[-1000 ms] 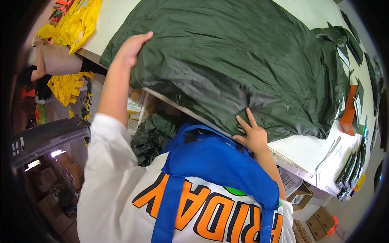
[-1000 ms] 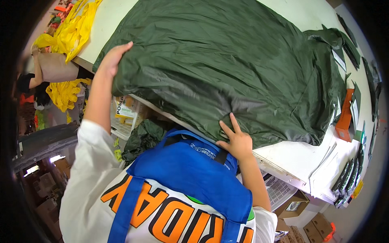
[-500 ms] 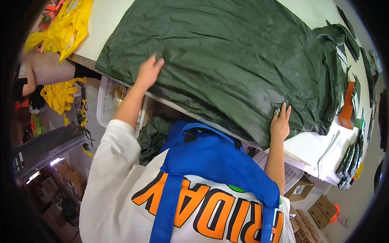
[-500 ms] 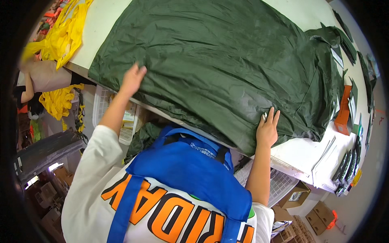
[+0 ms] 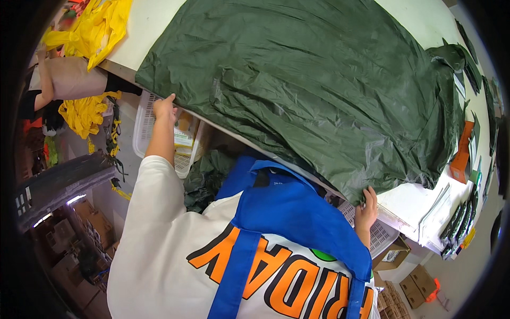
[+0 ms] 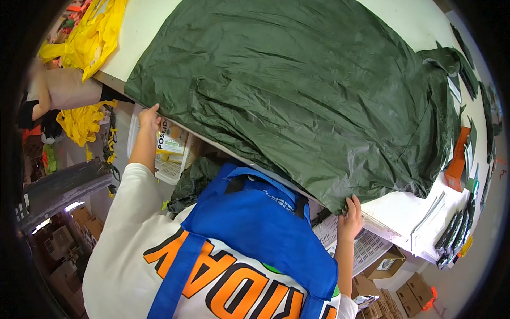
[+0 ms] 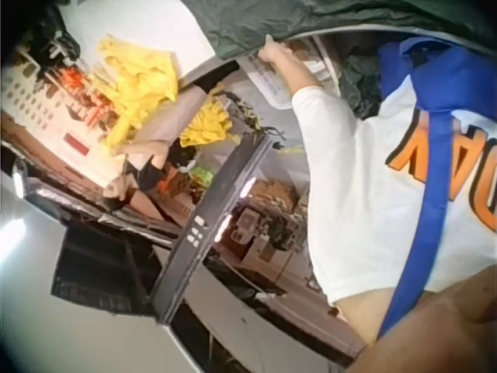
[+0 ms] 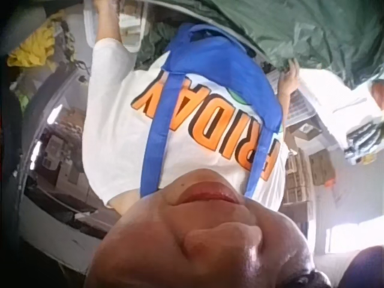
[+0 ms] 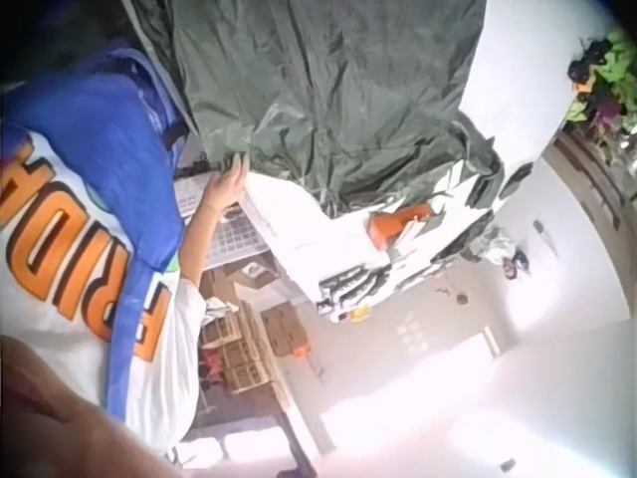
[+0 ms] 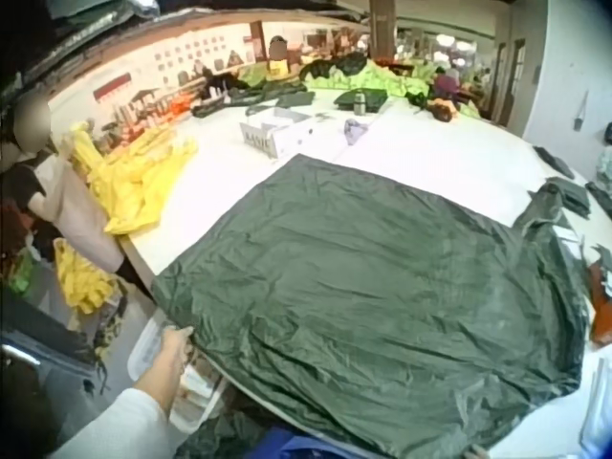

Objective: The person folds a large green tarp on a white table, then places it into a smaller green bag. They seal the bag and set it aside. The person then picks up another green tarp, unfolds it, and begins folding it on the table.

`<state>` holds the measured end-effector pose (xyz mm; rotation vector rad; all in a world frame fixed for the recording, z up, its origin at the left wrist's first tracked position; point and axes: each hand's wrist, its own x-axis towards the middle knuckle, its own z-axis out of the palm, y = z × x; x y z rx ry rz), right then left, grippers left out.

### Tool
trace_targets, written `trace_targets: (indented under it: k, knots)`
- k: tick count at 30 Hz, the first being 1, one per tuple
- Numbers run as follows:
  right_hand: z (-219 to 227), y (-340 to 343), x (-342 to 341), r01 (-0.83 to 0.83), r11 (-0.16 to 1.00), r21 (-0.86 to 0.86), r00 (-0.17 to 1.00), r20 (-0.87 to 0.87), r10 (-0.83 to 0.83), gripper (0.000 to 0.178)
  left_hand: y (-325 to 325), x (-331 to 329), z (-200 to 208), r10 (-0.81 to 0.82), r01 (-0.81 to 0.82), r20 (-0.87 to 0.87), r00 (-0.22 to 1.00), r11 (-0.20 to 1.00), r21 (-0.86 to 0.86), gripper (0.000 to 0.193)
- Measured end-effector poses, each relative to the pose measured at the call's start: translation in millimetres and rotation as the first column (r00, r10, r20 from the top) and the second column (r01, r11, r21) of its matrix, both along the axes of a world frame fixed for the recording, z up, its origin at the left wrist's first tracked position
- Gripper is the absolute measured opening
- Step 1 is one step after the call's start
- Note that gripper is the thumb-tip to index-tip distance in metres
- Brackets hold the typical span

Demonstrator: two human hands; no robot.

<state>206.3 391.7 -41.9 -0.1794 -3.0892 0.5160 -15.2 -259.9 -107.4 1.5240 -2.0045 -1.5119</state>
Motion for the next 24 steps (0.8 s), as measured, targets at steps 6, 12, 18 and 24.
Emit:
trace_targets:
  k: [6, 12, 18, 24]
  knots:
    - [-14.7, 3.1, -26.9, -0.073, 0.997, -0.039, 0.997, -0.019, 0.073, 0.045, -1.3, -19.0, 4.9, -0.050, 0.091, 0.152, 0.987, 0.956, -0.277, 0.048]
    - [-6.6, 0.7, -20.7, -0.069, 0.993, -0.096, 0.998, -0.013, 0.068, 0.042, -24.8, 0.6, -5.5, 0.056, -0.069, 0.063, 0.996, 0.970, 0.234, 0.030]
    - [7.5, 39.1, -4.2, 0.168, 0.850, -0.500, 0.958, 0.286, -0.021, 0.038, -16.3, 43.2, 53.0, -0.005, 0.065, -0.238, 0.971, 0.967, 0.245, 0.025]
    - [136.3, 74.4, -46.8, 0.483, 0.827, -0.287, 0.852, 0.373, -0.368, 0.034, -22.1, -28.9, 151.6, -0.135, 0.367, -0.544, 0.828, 0.865, 0.343, 0.014]
